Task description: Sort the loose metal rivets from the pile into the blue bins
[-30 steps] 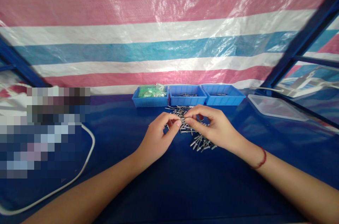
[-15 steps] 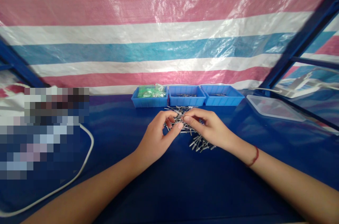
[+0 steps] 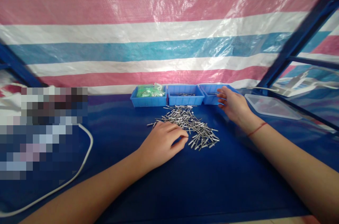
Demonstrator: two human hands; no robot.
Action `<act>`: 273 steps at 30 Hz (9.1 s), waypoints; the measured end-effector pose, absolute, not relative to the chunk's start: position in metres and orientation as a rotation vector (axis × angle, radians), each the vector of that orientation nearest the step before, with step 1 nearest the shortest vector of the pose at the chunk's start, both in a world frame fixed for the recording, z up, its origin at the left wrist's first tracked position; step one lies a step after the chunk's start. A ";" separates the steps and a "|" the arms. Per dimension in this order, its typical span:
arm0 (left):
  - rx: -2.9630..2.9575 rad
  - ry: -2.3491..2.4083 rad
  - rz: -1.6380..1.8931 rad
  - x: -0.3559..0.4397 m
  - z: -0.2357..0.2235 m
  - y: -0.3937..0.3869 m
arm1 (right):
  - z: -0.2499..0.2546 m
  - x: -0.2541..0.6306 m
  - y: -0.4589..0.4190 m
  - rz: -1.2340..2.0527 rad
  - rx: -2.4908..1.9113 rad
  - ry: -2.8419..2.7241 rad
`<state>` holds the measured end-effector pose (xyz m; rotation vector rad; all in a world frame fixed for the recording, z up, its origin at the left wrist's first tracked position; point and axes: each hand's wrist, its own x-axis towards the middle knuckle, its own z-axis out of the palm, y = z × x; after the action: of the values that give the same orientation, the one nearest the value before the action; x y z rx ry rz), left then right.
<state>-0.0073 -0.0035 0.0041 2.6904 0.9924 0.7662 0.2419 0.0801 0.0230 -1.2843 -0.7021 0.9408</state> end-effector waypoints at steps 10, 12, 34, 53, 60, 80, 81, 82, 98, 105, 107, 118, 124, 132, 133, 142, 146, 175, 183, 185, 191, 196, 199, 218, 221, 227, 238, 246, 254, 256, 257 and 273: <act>2.863 0.903 0.580 0.000 -0.001 -0.007 | 0.026 0.210 0.058 0.997 -1.160 -0.984; 2.852 0.922 0.551 0.000 -0.001 -0.006 | 0.024 0.205 0.055 0.982 -1.147 -1.063; 2.903 1.219 0.446 0.000 0.001 -0.003 | 0.013 0.184 0.038 0.803 -1.162 -1.716; 2.318 1.428 0.976 -0.007 0.001 0.000 | 0.018 0.169 0.013 0.743 -0.950 -1.836; 2.312 1.387 0.971 -0.008 0.001 -0.001 | 0.020 0.171 0.012 0.731 -0.923 -1.846; 2.262 1.255 1.296 -0.008 0.006 0.000 | 0.019 0.173 0.012 0.458 -0.876 -2.028; 2.262 1.261 1.302 -0.008 0.007 0.000 | 0.018 0.173 0.013 0.445 -0.873 -2.046; 2.263 1.264 1.307 -0.008 0.007 0.000 | 0.018 0.173 0.014 0.434 -0.870 -2.064; 2.293 1.201 1.108 -0.008 0.002 0.000 | 0.014 0.183 0.035 0.805 -1.072 -1.711; 2.564 1.166 0.785 -0.009 -0.003 0.001 | 0.025 0.228 0.070 0.959 -1.334 -0.903; 2.606 1.165 0.720 -0.010 -0.006 0.001 | 0.025 0.236 0.075 0.969 -1.369 -0.854; 2.548 1.279 0.743 -0.007 0.000 -0.002 | 0.026 0.215 0.059 0.880 -1.311 -1.346; 2.256 1.363 1.020 -0.010 0.003 0.004 | 0.021 0.186 0.029 0.766 -1.051 -1.941; 2.197 1.300 1.111 -0.010 0.002 0.003 | 0.022 0.172 0.012 0.634 -1.003 -1.942; 2.199 1.297 1.109 -0.010 0.002 0.003 | 0.022 0.171 0.012 0.627 -1.005 -1.934; 2.185 1.263 1.134 -0.009 0.003 0.003 | 0.024 0.172 0.009 0.588 -0.985 -1.928; 2.192 1.206 1.156 -0.009 0.002 0.002 | 0.025 0.171 0.008 0.541 -0.963 -1.964; 2.251 1.151 1.297 -0.011 0.005 0.002 | 0.019 0.172 0.012 0.505 -0.846 -2.189; 2.211 1.182 1.241 -0.011 0.005 0.002 | 0.016 0.171 0.011 0.617 -0.856 -2.200; 2.188 1.166 1.232 -0.011 0.004 0.003 | 0.015 0.172 0.014 0.670 -0.899 -2.127; 2.214 1.214 1.127 -0.012 -0.001 0.005 | 0.013 0.187 0.041 0.868 -1.159 -1.643; 2.285 1.187 1.085 -0.013 -0.001 0.006 | 0.015 0.209 0.062 0.987 -1.299 -1.087; 2.312 1.193 1.045 -0.013 0.001 0.006 | 0.018 0.221 0.069 0.992 -1.318 -0.899; 2.762 1.223 0.654 -0.005 -0.004 0.007 | 0.016 0.198 0.053 0.846 -1.255 -1.315; 2.678 1.264 0.745 -0.005 -0.002 0.006 | 0.016 0.196 0.049 0.743 -1.250 -1.524; 2.339 1.284 1.068 -0.011 0.001 0.009 | 0.014 0.185 0.031 0.674 -1.060 -1.965; 2.308 1.152 1.098 -0.011 -0.001 0.009 | 0.014 0.171 0.014 0.658 -1.025 -1.857; 2.294 1.145 1.112 -0.011 -0.001 0.009 | 0.016 0.172 0.014 0.694 -0.974 -1.872; 2.273 1.095 1.147 -0.009 0.002 0.007 | 0.018 0.172 0.011 0.650 -0.930 -1.916; 2.273 1.092 1.149 -0.009 0.002 0.006 | 0.020 0.171 0.011 0.611 -0.917 -1.941; 2.268 1.099 1.157 -0.009 0.001 0.006 | 0.020 0.171 0.010 0.586 -0.916 -1.951; 2.233 1.175 1.303 -0.011 0.004 0.004 | 0.016 0.173 0.015 0.445 -0.846 -2.200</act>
<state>-0.0110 0.0044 0.0038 2.2326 1.1747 1.3029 0.1730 0.0150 0.0157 -0.8457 -2.1996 0.4452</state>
